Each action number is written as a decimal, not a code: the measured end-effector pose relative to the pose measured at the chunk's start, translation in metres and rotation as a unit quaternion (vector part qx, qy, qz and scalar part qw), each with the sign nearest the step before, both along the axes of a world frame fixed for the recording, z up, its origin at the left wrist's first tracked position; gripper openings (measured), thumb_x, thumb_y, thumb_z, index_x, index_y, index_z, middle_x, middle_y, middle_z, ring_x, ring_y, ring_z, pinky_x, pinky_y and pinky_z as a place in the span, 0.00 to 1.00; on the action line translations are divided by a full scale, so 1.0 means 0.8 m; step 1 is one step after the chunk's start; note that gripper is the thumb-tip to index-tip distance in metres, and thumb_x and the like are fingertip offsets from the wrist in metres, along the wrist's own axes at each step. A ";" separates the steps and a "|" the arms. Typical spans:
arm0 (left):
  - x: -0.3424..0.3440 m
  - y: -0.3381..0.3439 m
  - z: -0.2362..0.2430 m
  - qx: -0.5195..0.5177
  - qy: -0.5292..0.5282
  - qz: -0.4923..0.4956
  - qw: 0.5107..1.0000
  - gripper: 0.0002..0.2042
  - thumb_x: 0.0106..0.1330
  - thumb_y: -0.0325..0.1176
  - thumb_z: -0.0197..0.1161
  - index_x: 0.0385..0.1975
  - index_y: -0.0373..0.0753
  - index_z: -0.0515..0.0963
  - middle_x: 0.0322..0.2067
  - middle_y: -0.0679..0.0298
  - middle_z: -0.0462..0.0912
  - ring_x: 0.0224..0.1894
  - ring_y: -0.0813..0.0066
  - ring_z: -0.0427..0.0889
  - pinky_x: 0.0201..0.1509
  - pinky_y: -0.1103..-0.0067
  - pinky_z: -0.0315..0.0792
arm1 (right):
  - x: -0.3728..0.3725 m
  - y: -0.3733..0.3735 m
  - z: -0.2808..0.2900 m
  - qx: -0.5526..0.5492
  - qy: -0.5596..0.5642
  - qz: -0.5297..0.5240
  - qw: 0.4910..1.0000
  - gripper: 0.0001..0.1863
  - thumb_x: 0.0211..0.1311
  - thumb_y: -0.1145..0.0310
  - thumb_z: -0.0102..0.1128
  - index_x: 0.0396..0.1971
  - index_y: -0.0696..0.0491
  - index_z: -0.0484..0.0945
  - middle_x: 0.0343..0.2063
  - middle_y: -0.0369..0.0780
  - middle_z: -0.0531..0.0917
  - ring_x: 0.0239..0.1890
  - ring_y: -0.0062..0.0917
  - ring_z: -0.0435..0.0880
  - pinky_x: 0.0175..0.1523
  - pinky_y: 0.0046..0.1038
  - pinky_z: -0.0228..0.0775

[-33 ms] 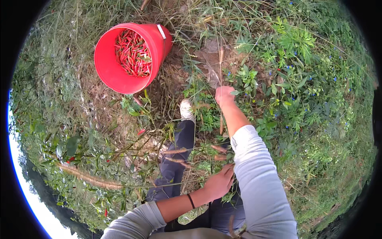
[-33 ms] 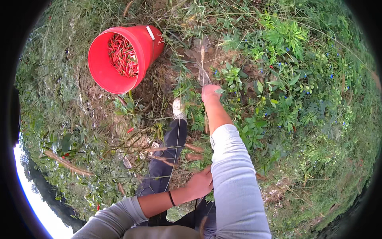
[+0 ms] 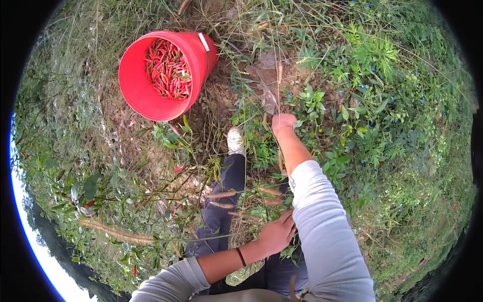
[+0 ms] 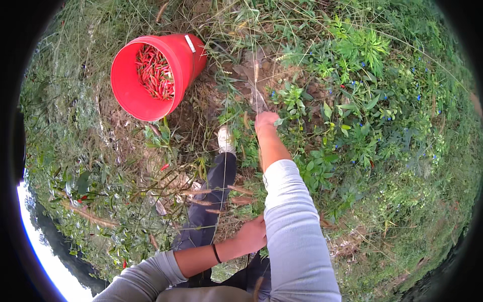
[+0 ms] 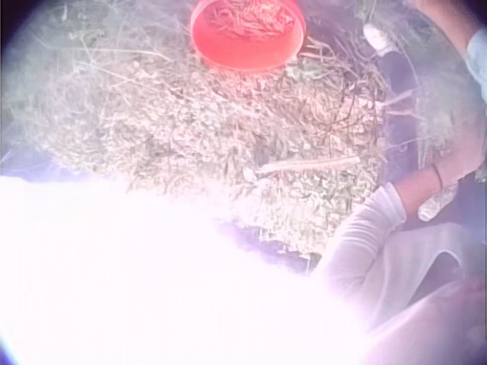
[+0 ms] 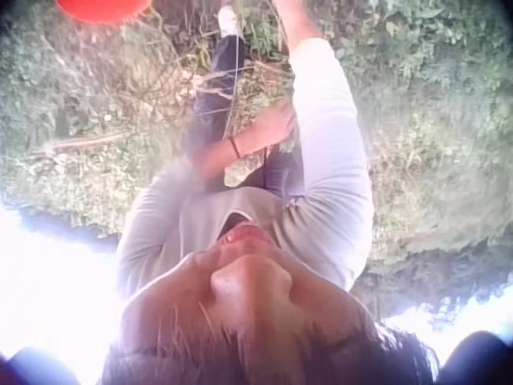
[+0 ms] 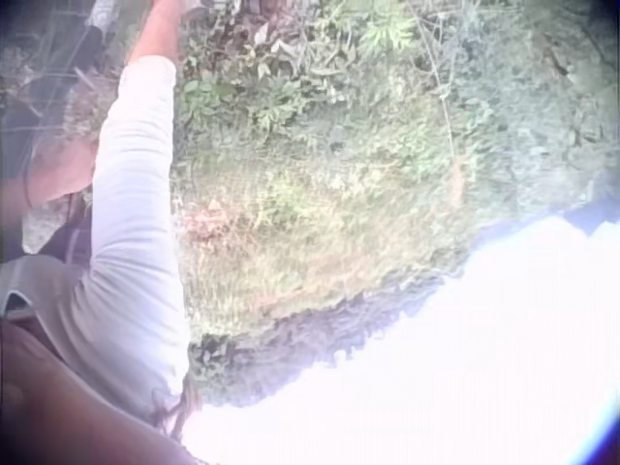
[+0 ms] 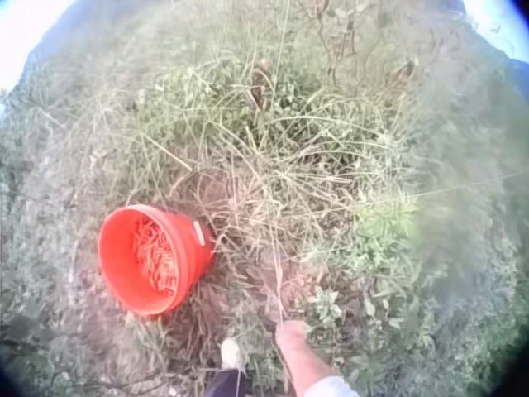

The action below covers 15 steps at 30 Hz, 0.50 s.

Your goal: The person picks red chili peppers from plants in an outdoor garden and places them into a red bucket. The person moves between plants, plucks chilies by hand, and deposits them into the bucket.

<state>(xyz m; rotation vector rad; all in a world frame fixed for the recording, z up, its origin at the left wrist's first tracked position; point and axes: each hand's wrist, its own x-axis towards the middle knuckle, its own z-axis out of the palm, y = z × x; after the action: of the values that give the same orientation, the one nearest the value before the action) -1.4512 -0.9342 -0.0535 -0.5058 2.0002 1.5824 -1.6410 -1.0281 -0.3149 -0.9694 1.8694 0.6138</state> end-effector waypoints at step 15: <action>-0.010 -0.112 0.150 -0.124 0.078 0.164 0.976 0.26 0.54 0.31 0.60 0.54 0.37 0.62 0.53 0.50 0.66 0.44 0.54 0.75 0.48 0.67 0.70 | -0.015 0.163 0.360 -0.294 0.036 -0.230 0.927 0.16 0.55 0.51 0.52 0.29 0.46 0.80 0.29 0.37 0.81 0.34 0.33 0.79 0.36 0.33 0.72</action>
<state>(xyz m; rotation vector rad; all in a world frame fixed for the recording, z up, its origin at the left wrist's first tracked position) -1.4591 -1.0240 0.0662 -0.8715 2.3459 1.6062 -1.6534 -0.8980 -0.0271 -0.8226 2.3005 -0.2152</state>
